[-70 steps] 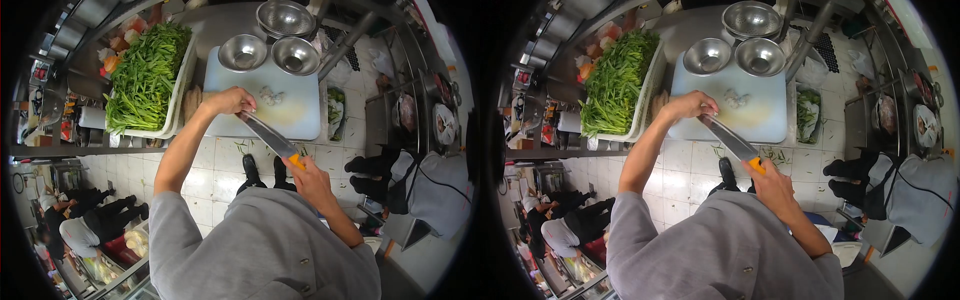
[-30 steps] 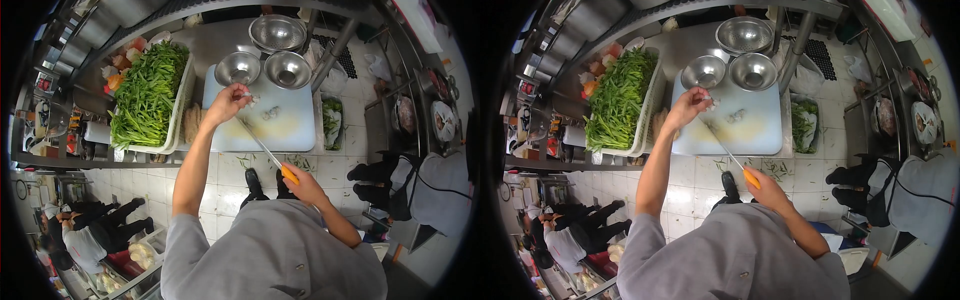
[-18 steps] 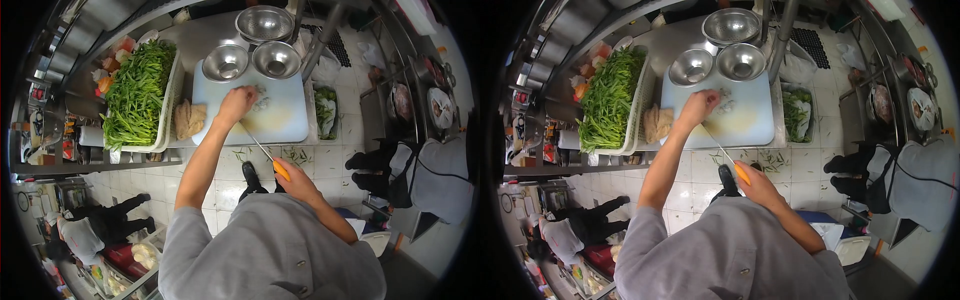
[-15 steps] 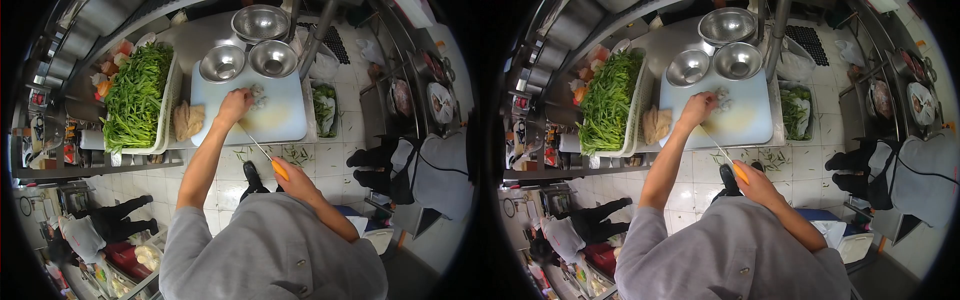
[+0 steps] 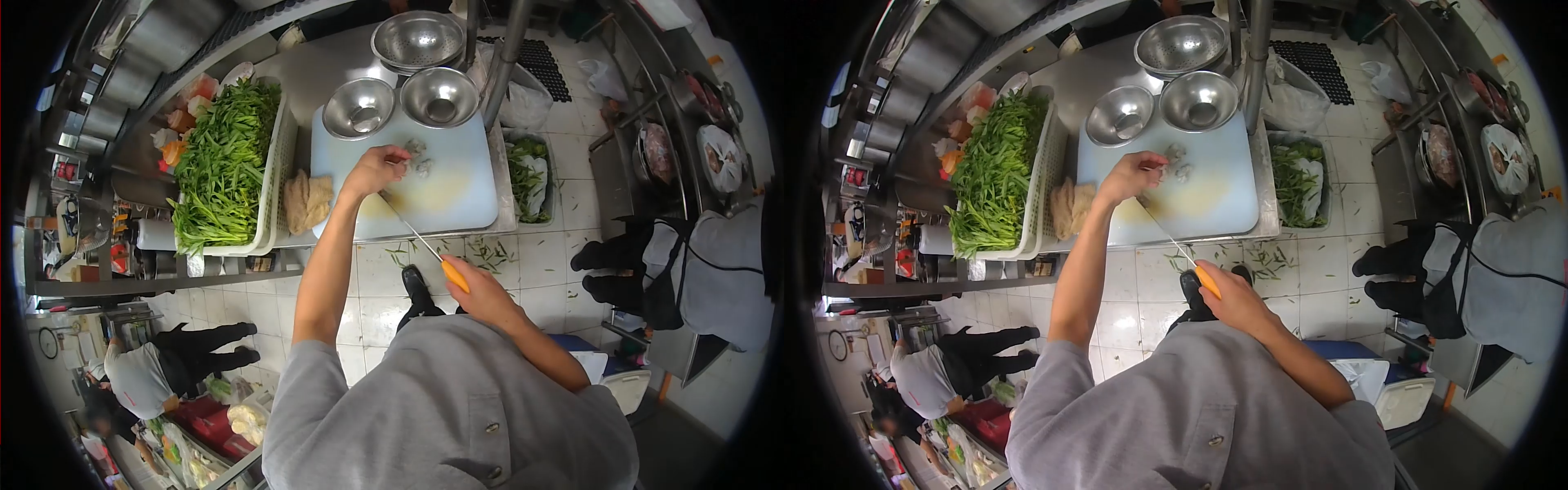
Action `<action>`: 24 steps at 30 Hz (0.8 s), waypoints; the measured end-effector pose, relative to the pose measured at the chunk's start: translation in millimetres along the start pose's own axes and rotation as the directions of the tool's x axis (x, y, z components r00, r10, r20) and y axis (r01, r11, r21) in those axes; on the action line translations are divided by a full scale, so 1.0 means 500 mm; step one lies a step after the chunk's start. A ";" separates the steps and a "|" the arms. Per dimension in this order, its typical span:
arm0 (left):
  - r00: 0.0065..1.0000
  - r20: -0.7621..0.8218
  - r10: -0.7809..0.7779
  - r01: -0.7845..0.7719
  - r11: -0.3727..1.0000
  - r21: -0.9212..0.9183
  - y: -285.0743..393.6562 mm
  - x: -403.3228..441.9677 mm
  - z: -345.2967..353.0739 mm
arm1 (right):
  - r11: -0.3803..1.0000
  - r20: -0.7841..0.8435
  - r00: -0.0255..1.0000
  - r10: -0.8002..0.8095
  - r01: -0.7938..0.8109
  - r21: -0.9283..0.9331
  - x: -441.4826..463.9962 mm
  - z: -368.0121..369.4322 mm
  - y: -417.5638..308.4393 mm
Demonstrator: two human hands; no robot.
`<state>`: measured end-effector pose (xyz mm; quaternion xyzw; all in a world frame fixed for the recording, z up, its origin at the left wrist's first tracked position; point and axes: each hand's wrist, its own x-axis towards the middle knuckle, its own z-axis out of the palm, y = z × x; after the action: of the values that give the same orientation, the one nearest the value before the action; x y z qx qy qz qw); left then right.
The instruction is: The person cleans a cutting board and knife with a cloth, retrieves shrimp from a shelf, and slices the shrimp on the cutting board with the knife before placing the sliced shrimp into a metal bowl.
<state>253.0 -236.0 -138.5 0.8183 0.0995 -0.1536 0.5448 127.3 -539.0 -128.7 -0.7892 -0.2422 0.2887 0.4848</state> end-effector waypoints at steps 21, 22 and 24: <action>0.815 -0.561 0.142 -0.105 0.990 0.098 -0.130 -0.198 0.075 | 0.994 0.015 0.996 0.093 -0.092 -0.054 -0.006 -0.027 -0.013; 0.815 -0.556 0.163 -0.123 0.986 0.109 -0.132 -0.204 0.068 | 0.995 0.017 0.997 0.074 -0.073 -0.061 -0.006 -0.028 -0.013; 0.814 -0.540 0.212 -0.165 0.977 0.134 -0.134 -0.212 0.054 | 0.997 0.011 0.999 0.036 -0.035 -0.074 -0.006 -0.034 -0.011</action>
<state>128.1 -234.8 -167.6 0.8550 0.1646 0.1394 0.4717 136.4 -549.6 -116.8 -0.8091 -0.2416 0.2930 0.4486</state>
